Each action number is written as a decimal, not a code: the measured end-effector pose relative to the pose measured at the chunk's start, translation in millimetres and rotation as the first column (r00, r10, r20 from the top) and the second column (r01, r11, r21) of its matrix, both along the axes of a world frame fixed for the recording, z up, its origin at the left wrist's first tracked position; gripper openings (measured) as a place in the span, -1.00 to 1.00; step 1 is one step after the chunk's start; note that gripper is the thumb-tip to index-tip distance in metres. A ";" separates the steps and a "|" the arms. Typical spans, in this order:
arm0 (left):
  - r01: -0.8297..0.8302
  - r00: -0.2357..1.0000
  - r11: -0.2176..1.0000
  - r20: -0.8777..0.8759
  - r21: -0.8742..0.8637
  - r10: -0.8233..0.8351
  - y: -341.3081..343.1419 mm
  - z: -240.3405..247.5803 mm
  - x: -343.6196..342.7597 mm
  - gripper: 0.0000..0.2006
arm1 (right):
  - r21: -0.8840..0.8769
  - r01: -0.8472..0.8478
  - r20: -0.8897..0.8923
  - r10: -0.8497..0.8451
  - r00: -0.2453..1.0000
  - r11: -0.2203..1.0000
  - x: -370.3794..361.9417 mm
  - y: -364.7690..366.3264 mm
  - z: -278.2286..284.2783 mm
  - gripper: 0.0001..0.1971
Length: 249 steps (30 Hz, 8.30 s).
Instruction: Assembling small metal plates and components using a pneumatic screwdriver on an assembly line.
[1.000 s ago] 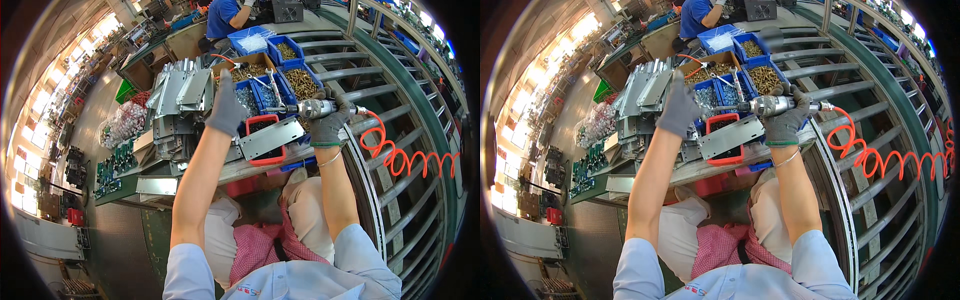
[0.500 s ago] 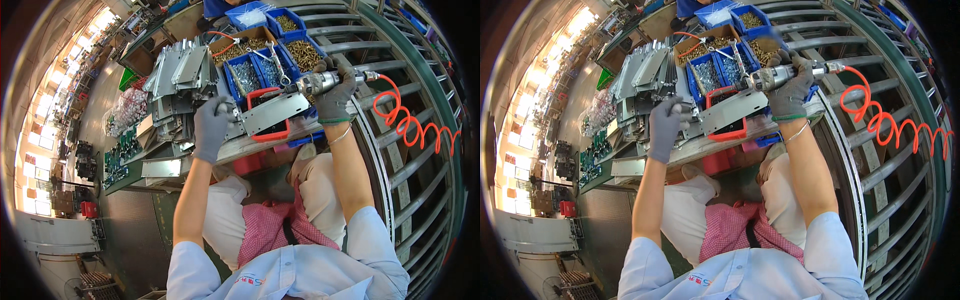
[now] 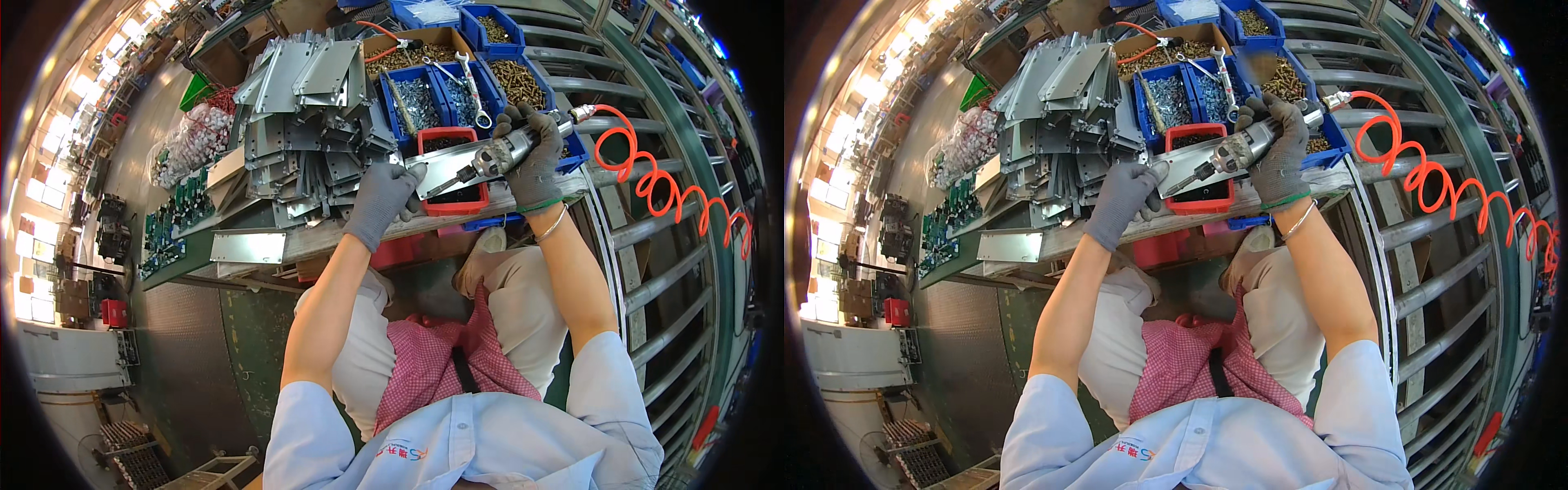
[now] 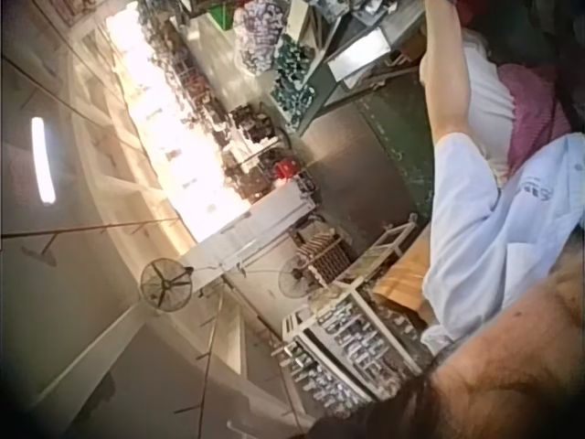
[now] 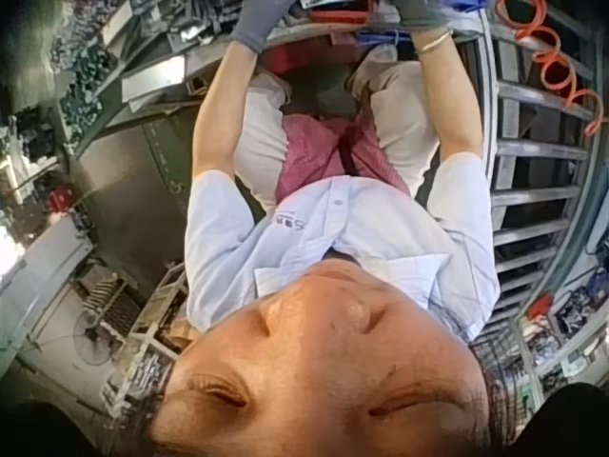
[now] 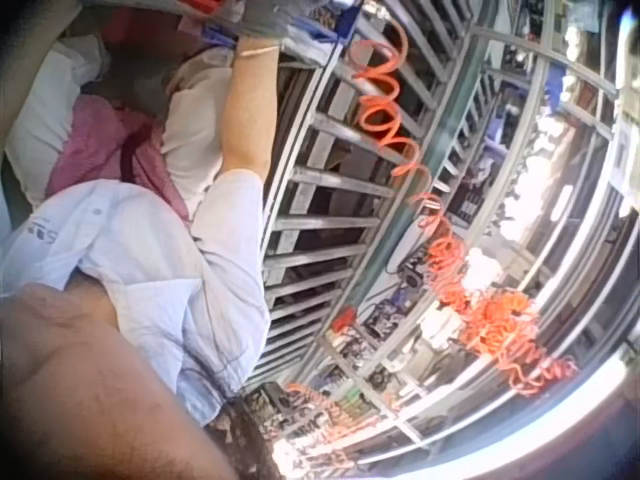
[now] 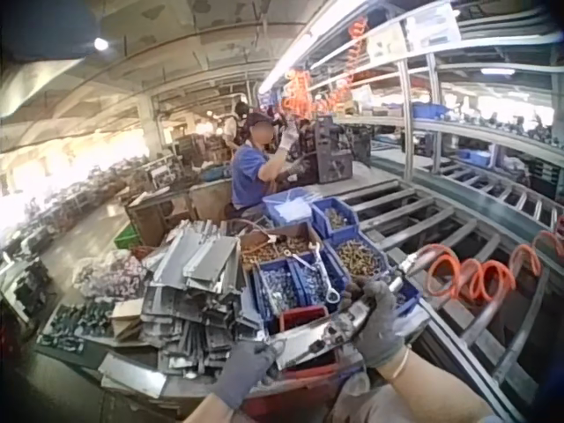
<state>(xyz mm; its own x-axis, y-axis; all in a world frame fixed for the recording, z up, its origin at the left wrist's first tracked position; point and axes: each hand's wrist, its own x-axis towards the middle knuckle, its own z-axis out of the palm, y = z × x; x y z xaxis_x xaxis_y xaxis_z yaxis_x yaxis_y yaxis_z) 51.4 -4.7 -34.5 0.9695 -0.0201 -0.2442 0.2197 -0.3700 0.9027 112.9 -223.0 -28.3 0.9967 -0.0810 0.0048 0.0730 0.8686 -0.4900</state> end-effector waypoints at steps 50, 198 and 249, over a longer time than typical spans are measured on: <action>0.050 0.870 0.995 0.486 0.090 -0.087 -18.7 42.5 32.5 -0.83 | -0.005 0.239 0.289 -0.227 0.930 0.971 -12.7 -23.4 33.0 -0.72; 0.368 0.874 0.025 -0.336 0.930 -0.352 234.0 54.6 -94.2 -0.26 | -0.438 -0.039 0.486 0.273 0.830 0.898 -90.2 49.6 42.6 -0.65; -0.103 0.796 -0.077 0.036 0.992 -0.604 -39.1 16.9 159.4 -0.79 | -0.224 -0.127 0.300 0.192 0.934 0.966 -76.4 -62.1 51.3 -0.58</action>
